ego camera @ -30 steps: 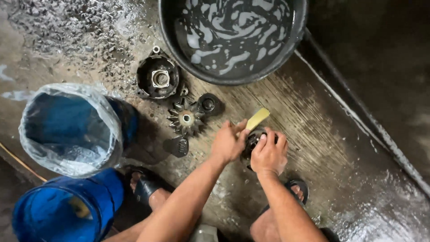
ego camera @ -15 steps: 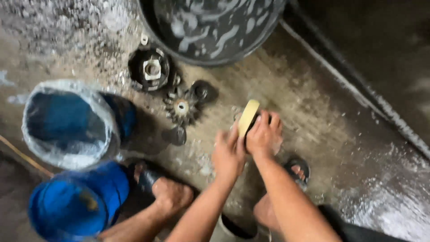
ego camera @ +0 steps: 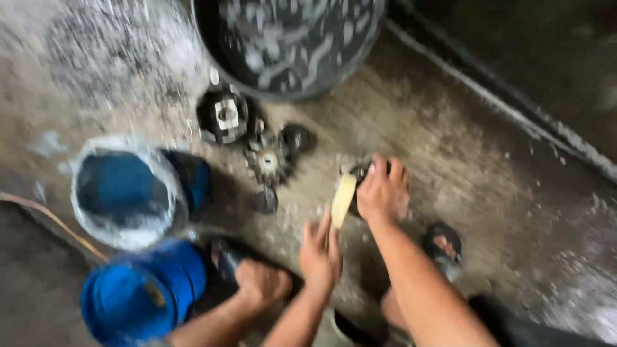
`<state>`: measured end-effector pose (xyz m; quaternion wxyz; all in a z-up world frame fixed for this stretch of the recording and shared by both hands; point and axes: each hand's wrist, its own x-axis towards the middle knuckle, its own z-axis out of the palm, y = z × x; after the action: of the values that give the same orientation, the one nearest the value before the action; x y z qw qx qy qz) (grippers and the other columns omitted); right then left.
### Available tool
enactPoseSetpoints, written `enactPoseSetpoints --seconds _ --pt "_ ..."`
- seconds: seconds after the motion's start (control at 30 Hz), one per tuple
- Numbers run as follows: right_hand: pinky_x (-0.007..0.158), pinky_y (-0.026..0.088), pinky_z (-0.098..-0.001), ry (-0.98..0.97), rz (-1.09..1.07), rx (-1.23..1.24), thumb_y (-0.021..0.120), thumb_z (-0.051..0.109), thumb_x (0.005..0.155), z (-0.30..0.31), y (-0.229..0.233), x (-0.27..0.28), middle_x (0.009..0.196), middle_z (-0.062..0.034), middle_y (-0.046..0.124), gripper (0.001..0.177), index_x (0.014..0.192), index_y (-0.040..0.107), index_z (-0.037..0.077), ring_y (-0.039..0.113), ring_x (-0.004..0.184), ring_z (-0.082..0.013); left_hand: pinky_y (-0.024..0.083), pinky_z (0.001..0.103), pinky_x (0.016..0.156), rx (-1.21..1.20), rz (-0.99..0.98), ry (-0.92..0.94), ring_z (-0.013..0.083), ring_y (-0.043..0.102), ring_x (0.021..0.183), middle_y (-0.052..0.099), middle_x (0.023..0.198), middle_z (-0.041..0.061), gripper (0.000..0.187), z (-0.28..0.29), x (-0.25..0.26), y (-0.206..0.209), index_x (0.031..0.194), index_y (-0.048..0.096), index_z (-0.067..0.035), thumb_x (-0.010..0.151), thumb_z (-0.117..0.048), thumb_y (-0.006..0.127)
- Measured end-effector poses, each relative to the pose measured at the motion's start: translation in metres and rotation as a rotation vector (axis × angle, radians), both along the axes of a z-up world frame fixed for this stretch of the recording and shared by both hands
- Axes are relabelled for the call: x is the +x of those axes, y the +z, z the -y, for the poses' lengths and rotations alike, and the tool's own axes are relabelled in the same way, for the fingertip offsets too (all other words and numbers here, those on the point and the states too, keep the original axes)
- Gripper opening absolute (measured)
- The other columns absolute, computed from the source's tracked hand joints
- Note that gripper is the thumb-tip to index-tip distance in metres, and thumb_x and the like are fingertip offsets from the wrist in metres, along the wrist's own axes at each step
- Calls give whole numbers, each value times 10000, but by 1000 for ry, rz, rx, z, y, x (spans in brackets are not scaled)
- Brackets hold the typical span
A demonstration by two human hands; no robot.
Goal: The person scrubs a cylindrical mechanical part with a yellow brush, repeatedly dipping the brush into a bucket of soapy water and rinsing the part in a black basin. The person rotates the part to clean different sides and continues scrubbing throughout the clip.
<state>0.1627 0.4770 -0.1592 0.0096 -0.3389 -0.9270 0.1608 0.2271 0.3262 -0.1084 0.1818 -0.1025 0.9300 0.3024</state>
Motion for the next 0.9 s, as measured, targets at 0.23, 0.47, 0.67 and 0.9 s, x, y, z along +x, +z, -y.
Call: enactPoseSetpoints --seconds 0.23,0.47,0.67,0.9 --pt "731 607 -530 75 -105 109 510 323 1034 -9 -36 5 1197 -63 534 237 1235 606 244 610 1081 -351 577 439 866 -52 38 55 292 719 1005 641 1101 -39 382 -58 -80 -20 1308 678 -457 952 -565 592" --pt "749 547 -520 66 -139 96 490 283 1041 -5 -8 -7 1164 -69 525 204 1192 619 234 571 1012 -357 565 404 729 148 -151 -4 293 661 840 561 991 66 371 0 -4 -12 1325 712 -333 958 -365 672" --pt "789 591 -538 106 -62 53 486 326 1038 -4 -33 6 1189 -69 518 249 1240 591 226 590 1071 -363 582 437 779 -9 -43 12 333 727 924 639 1010 19 395 -45 -80 -32 1307 685 -381 919 -452 658" --pt "795 591 -511 27 27 57 394 362 1071 3 -2 10 1214 -21 509 258 1218 582 263 588 1085 -319 590 408 626 9 -168 -142 336 727 863 615 905 80 393 17 2 -14 1353 686 -349 962 -371 656"
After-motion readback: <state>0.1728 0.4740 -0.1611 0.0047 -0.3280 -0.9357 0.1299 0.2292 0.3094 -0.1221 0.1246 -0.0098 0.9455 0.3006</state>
